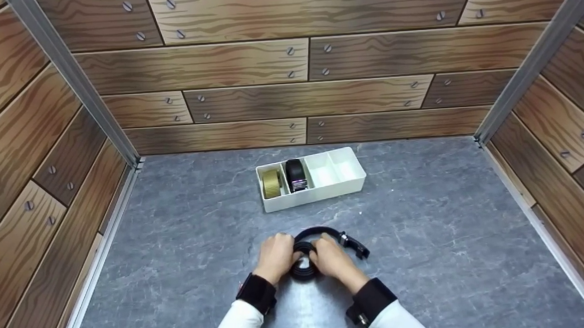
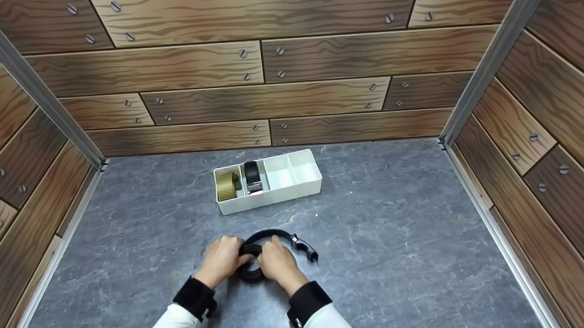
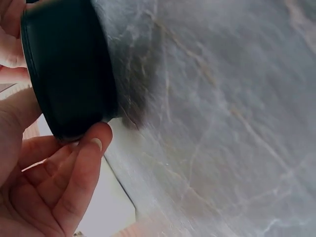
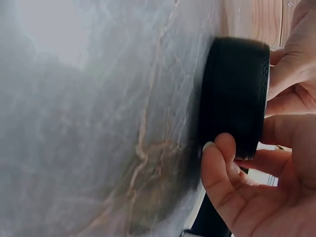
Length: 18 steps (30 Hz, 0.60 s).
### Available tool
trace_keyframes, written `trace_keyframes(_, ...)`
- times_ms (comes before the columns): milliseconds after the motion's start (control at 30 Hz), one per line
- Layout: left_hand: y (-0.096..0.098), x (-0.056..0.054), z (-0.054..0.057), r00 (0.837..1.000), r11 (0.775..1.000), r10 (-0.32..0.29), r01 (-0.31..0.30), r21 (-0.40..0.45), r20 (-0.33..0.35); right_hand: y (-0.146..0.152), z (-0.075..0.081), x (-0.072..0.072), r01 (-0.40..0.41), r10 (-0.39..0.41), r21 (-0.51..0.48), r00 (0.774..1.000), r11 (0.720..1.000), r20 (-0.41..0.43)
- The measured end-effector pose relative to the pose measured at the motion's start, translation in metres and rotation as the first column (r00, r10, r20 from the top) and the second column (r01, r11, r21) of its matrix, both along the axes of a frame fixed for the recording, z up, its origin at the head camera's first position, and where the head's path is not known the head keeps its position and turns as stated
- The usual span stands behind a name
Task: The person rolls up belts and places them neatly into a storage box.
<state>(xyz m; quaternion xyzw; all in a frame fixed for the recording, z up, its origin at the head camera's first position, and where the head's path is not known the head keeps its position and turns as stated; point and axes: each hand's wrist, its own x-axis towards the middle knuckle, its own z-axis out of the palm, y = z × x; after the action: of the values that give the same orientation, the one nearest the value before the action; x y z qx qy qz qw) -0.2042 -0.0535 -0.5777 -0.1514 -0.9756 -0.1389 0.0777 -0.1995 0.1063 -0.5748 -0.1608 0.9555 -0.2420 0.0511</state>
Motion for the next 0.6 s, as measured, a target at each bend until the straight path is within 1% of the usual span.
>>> trace_keyframes(100, 0.001, -0.001, -0.001, 1.0, 1.0, 0.01, -0.01, -0.008, -0.004, 0.001, 0.0, -0.003, 0.0, 0.001, -0.036, 0.999, 0.999, 0.035)
trace_keyframes(233, 0.002, -0.001, -0.003, 0.999, 0.999, 0.041, -0.042, -0.016, -0.022, 0.004, -0.002, -0.004, 0.007, -0.004, -0.101, 0.999, 0.995, 0.031)
trace_keyframes(333, 0.003, -0.001, -0.004, 0.997, 0.997, 0.072, -0.072, -0.003, -0.017, 0.006, -0.003, -0.001, 0.036, -0.03, -0.145, 0.999, 0.989, 0.042)
trace_keyframes(467, 0.004, -0.003, -0.003, 0.993, 0.993, 0.112, -0.113, 0.034, 0.029, 0.009, -0.003, 0.001, 0.085, -0.067, -0.175, 0.992, 0.981, 0.106)
trace_keyframes(533, 0.003, -0.003, -0.003, 0.992, 0.992, 0.114, -0.117, 0.049, 0.062, 0.01, -0.002, 0.001, 0.09, -0.07, -0.171, 0.99, 0.981, 0.123)
trace_keyframes(600, 0.003, -0.004, -0.003, 0.99, 0.993, 0.101, -0.107, 0.059, 0.096, 0.011, -0.002, 0.0, 0.091, -0.069, -0.161, 0.988, 0.983, 0.136)
